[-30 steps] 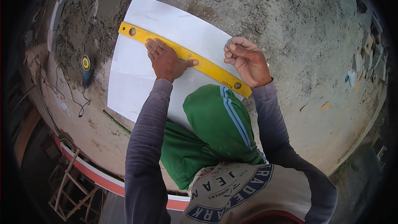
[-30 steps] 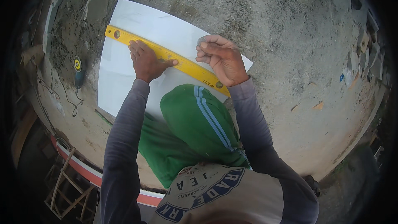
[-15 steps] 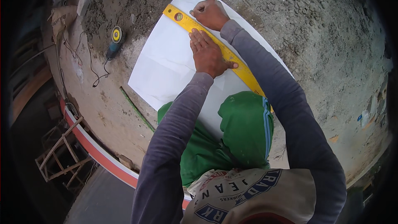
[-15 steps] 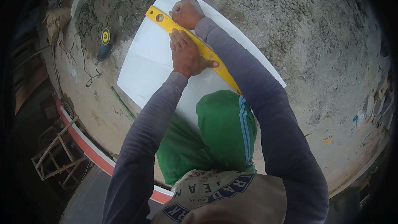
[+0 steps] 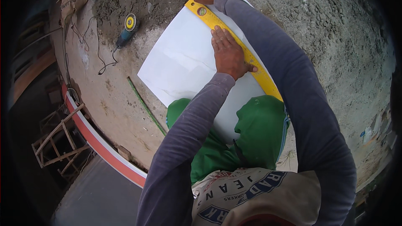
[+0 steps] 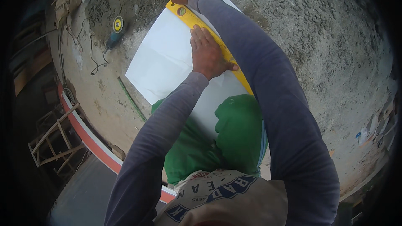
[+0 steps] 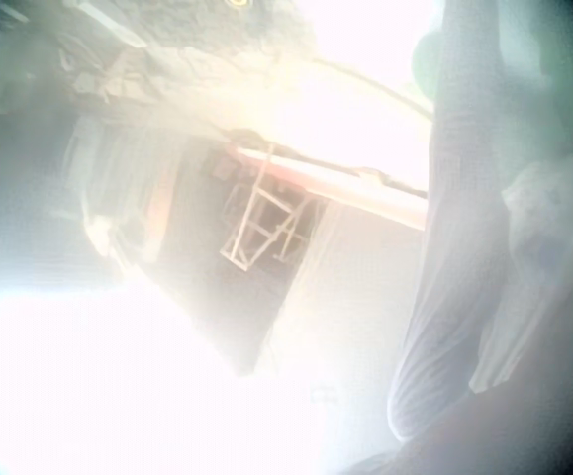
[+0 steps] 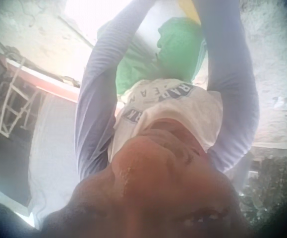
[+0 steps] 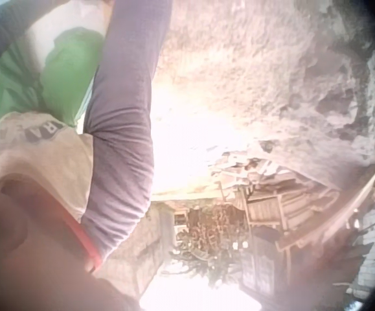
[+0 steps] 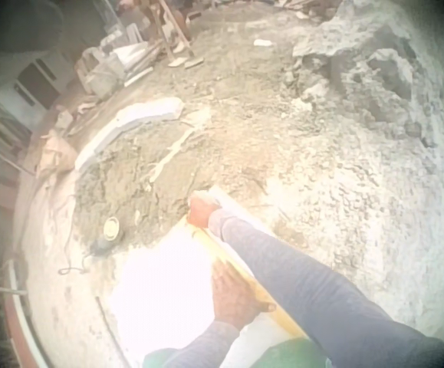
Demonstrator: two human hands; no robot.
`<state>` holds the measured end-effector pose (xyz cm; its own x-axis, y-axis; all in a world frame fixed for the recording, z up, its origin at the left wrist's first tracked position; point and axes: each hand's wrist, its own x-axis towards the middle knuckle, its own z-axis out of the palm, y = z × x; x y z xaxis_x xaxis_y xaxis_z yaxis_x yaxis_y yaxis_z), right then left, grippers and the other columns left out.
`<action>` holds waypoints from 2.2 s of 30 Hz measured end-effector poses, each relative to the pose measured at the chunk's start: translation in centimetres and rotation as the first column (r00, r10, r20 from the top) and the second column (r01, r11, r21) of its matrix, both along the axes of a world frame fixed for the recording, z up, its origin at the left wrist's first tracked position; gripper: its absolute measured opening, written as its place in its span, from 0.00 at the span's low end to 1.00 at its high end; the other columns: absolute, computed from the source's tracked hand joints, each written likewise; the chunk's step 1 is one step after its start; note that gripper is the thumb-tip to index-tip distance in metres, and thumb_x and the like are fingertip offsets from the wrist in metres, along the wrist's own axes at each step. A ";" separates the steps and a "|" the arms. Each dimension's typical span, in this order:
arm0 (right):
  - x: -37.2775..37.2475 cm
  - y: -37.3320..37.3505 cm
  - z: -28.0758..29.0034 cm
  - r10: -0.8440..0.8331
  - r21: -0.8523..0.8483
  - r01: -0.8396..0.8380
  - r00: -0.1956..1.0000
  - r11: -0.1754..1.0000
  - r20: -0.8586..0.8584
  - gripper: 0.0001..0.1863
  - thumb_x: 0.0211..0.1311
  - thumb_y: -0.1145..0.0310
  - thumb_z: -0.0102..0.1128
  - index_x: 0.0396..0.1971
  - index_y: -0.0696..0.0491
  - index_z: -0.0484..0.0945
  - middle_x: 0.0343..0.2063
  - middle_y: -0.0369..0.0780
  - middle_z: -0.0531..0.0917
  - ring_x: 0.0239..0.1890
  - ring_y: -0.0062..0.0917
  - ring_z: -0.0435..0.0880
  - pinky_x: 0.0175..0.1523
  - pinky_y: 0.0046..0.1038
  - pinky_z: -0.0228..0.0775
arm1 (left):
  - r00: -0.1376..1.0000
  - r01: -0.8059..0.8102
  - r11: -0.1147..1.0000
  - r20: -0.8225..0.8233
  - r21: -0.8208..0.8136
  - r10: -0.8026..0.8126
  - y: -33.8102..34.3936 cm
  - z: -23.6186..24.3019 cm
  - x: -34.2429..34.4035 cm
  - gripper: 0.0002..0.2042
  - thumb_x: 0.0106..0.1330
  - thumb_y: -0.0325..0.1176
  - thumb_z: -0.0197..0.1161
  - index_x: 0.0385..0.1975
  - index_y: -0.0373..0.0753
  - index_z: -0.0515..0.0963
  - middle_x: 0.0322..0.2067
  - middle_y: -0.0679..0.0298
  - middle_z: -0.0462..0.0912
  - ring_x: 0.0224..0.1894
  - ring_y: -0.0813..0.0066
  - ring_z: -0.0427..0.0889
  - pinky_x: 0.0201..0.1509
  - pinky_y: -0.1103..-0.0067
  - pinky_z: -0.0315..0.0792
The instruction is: The person measures a ceramic tile with a tape measure, marks it with a pencil using a spirit level as a straight edge, and then cuts a curved piece from the tile using a power angle grinder.
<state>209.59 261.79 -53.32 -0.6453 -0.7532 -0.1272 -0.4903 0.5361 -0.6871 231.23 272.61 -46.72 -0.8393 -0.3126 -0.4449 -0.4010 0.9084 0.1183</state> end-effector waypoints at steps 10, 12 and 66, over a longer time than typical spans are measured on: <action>5.1 9.8 3.4 0.214 0.236 -0.210 0.977 0.949 0.008 0.21 0.60 0.61 0.72 0.49 0.59 0.87 0.49 0.51 0.90 0.56 0.47 0.89 0.61 0.46 0.81 | 1.000 0.000 1.000 0.000 0.001 0.000 -0.6 -0.6 0.6 0.80 0.39 0.72 0.84 0.77 0.10 0.46 0.78 0.18 0.43 0.84 0.24 0.43 0.87 0.51 0.40; 4.9 11.6 3.2 0.216 0.320 -0.231 0.973 0.919 0.085 0.20 0.60 0.62 0.71 0.48 0.60 0.87 0.48 0.52 0.89 0.56 0.47 0.88 0.61 0.47 0.81 | 0.999 0.015 1.000 -0.041 -0.001 -0.015 -0.4 -1.1 0.7 0.80 0.39 0.72 0.84 0.77 0.10 0.46 0.78 0.18 0.43 0.84 0.24 0.43 0.87 0.51 0.40; 24.6 47.9 4.0 0.084 0.367 -0.131 0.986 0.921 0.141 0.07 0.63 0.74 0.64 0.37 0.58 0.77 0.37 0.50 0.83 0.34 0.51 0.87 0.43 0.51 0.80 | 0.973 0.188 0.971 -0.111 -0.144 -0.205 -1.5 -4.4 1.7 0.82 0.43 0.81 0.76 0.76 0.10 0.43 0.76 0.15 0.45 0.83 0.22 0.43 0.87 0.49 0.42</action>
